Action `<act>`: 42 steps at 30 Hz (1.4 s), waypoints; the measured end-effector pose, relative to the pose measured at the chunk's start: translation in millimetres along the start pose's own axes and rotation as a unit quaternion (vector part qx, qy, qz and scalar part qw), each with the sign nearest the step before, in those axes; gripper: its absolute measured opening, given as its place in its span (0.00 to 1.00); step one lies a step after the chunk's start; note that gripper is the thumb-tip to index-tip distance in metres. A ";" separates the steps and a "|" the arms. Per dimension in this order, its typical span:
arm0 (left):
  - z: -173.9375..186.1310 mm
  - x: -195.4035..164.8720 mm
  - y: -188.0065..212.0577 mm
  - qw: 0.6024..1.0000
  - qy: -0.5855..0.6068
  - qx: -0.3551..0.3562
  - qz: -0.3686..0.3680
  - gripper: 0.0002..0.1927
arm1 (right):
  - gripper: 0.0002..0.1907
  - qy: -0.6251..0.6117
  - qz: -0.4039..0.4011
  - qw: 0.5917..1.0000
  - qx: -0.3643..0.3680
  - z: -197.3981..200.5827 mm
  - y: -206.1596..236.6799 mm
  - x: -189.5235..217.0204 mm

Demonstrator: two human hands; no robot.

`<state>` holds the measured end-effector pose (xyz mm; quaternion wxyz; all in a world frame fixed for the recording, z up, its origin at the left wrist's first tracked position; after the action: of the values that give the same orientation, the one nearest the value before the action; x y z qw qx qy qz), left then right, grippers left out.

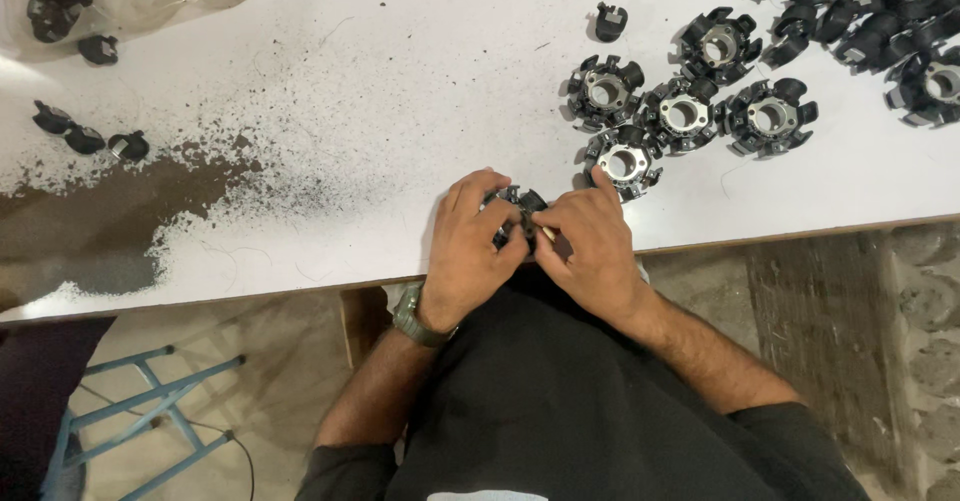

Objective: The person sits at a workbench assembling omni-style wheels, pressing black plastic rollers onto the hubs one at a time by hand and setting each finished wheel on the table. They occasionally use a small blade-like tool to help seat the rollers and reach across the table for more parts.

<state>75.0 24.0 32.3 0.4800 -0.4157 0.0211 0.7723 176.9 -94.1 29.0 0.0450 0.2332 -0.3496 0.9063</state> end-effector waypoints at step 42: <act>-0.3 6.2 7.1 0.998 0.024 -0.035 0.047 0.08 | 0.13 -0.015 0.018 1.000 -0.011 2.2 5.5 -0.7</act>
<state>68.6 24.6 25.4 0.4278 -0.4493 0.0250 0.7839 176.9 -99.6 26.7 0.0261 0.2399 -0.3646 0.8993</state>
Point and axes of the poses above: each hand's wrist, its own y-axis away from the middle knuckle, its own z-axis out of the back of the hand, x = y × z, the point moved 6 cm from there along -y, towards the middle knuckle, and after that the axes turned 7 degrees about z, right-handed, at the moved point
